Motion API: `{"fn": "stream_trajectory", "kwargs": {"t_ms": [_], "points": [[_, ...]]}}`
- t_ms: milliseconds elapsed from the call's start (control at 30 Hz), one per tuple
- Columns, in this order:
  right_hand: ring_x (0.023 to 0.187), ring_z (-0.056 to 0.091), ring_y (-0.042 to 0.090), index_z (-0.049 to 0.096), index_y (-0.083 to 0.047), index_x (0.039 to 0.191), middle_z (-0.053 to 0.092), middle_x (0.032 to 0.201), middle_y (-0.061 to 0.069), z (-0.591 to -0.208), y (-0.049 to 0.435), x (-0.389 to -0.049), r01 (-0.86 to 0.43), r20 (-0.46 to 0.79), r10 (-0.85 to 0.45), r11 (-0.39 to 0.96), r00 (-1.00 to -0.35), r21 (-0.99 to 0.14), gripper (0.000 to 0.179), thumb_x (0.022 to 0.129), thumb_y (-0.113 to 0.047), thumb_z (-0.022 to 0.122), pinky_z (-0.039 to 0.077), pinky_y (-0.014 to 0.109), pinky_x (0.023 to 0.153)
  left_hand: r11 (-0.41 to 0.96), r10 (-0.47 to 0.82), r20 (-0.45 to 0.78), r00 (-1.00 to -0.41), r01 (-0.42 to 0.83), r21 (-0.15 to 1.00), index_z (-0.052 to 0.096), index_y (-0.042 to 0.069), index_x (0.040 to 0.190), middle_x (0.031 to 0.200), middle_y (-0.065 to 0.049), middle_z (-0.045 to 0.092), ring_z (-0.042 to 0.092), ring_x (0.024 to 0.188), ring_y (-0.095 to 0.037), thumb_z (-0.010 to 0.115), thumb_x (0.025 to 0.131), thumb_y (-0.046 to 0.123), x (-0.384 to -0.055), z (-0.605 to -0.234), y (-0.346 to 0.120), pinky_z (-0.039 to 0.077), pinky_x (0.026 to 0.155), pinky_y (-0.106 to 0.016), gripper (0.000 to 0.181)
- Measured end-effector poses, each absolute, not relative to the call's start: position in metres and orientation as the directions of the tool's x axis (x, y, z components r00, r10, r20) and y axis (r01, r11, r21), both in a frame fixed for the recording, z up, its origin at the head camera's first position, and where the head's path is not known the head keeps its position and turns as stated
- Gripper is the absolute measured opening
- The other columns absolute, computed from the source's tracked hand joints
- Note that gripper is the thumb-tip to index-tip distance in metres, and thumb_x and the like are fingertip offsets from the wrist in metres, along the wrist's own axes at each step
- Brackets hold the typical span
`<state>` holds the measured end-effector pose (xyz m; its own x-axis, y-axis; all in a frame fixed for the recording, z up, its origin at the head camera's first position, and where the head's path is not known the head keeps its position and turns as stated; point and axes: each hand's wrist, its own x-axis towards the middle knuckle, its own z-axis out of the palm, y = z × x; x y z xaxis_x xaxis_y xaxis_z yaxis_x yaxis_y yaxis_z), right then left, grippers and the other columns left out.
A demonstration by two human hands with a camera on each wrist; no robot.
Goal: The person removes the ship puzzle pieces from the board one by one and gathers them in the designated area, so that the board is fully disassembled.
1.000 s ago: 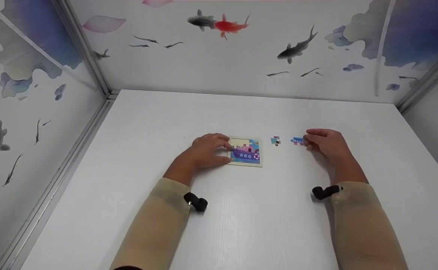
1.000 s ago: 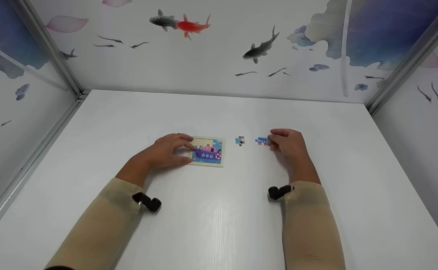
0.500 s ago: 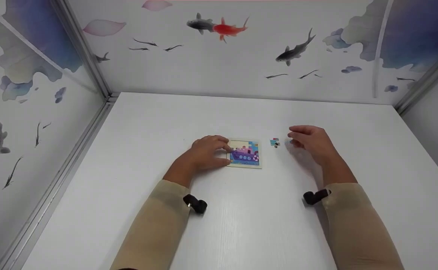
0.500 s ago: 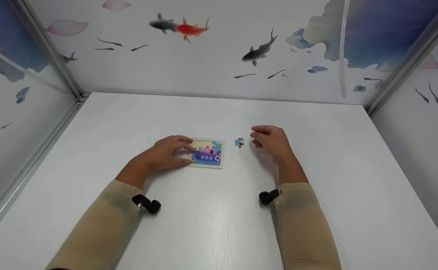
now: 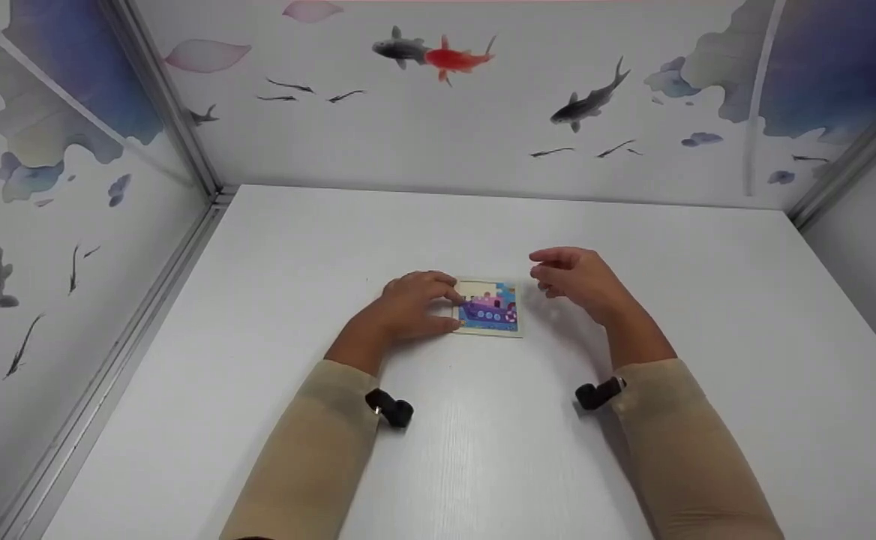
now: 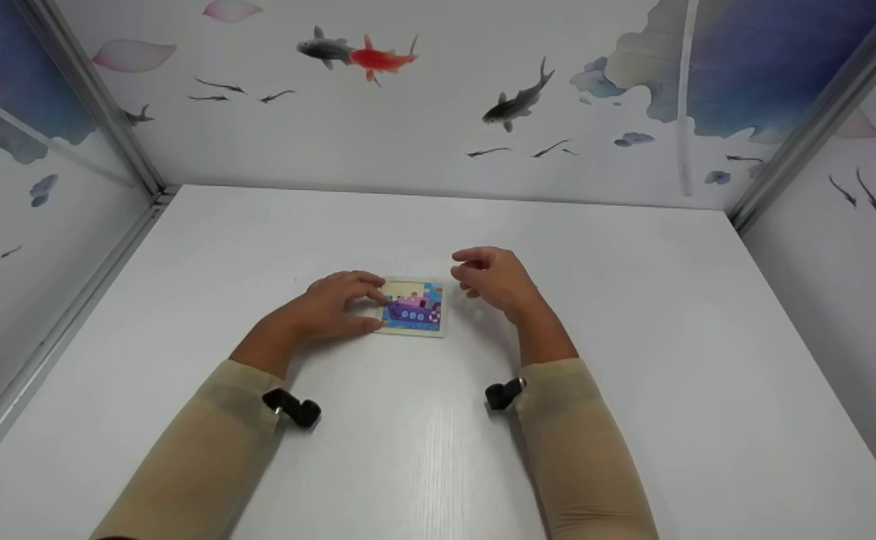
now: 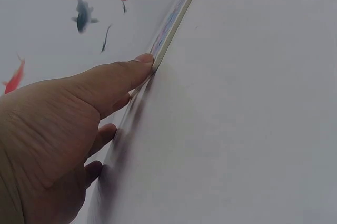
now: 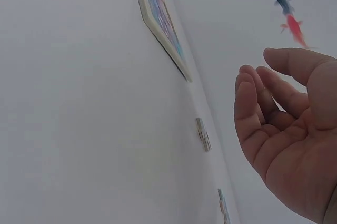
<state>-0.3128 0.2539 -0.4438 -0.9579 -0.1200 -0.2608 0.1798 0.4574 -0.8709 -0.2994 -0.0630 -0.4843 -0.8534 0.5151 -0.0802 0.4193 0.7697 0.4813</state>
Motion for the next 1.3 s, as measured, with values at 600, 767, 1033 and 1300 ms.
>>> {"fn": "stream_trajectory", "kwargs": {"t_ms": [600, 767, 1033, 1300], "points": [[0.108, 0.063, 0.026, 0.072, -0.025, 0.134, 0.066, 0.123, 0.007, -0.464, 0.225, -0.316, 0.137, -0.295, -0.156, 0.627, -0.943, -0.767, 0.034, 0.1, -0.027, 0.076, 0.059, 0.032, 0.089, 0.771, 0.523, -0.084, -0.848, 0.43, 0.469, 0.07, 0.036, 0.139, 0.166, 0.01, 0.049, 0.035, 0.162, -0.025, 0.069, 0.099, 0.053, -0.302, -0.483, -0.063, 0.026, 0.13, -0.062, 0.043], [0.117, 0.06, 0.027, 0.073, -0.028, 0.133, 0.067, 0.126, 0.006, -0.468, 0.224, -0.315, 0.118, -0.323, -0.178, 0.686, -0.929, -0.718, 0.033, 0.1, -0.024, 0.075, 0.054, 0.041, 0.107, 0.764, 0.534, -0.079, -0.842, 0.441, 0.471, 0.07, 0.034, 0.139, 0.165, 0.009, 0.05, 0.035, 0.162, -0.026, 0.07, 0.099, 0.051, -0.303, -0.484, -0.064, 0.026, 0.129, -0.062, 0.043], [0.117, 0.057, 0.027, 0.073, -0.03, 0.137, 0.067, 0.125, 0.005, -0.467, 0.22, -0.313, 0.062, -0.341, -0.218, 0.757, -0.915, -0.651, 0.04, 0.097, -0.026, 0.079, 0.049, 0.045, 0.11, 0.767, 0.534, -0.079, -0.842, 0.444, 0.464, 0.07, 0.034, 0.139, 0.166, 0.009, 0.049, 0.035, 0.162, -0.024, 0.07, 0.099, 0.051, -0.302, -0.484, -0.064, 0.026, 0.13, -0.063, 0.043], [0.122, 0.056, 0.029, 0.073, -0.028, 0.137, 0.065, 0.134, 0.006, -0.468, 0.22, -0.314, 0.011, -0.328, -0.254, 0.776, -0.91, -0.631, 0.04, 0.097, -0.024, 0.078, 0.049, 0.049, 0.113, 0.758, 0.541, -0.067, -0.838, 0.451, 0.472, 0.071, 0.036, 0.138, 0.165, 0.01, 0.05, 0.037, 0.161, -0.025, 0.069, 0.099, 0.051, -0.302, -0.485, -0.065, 0.028, 0.129, -0.063, 0.041]]}}
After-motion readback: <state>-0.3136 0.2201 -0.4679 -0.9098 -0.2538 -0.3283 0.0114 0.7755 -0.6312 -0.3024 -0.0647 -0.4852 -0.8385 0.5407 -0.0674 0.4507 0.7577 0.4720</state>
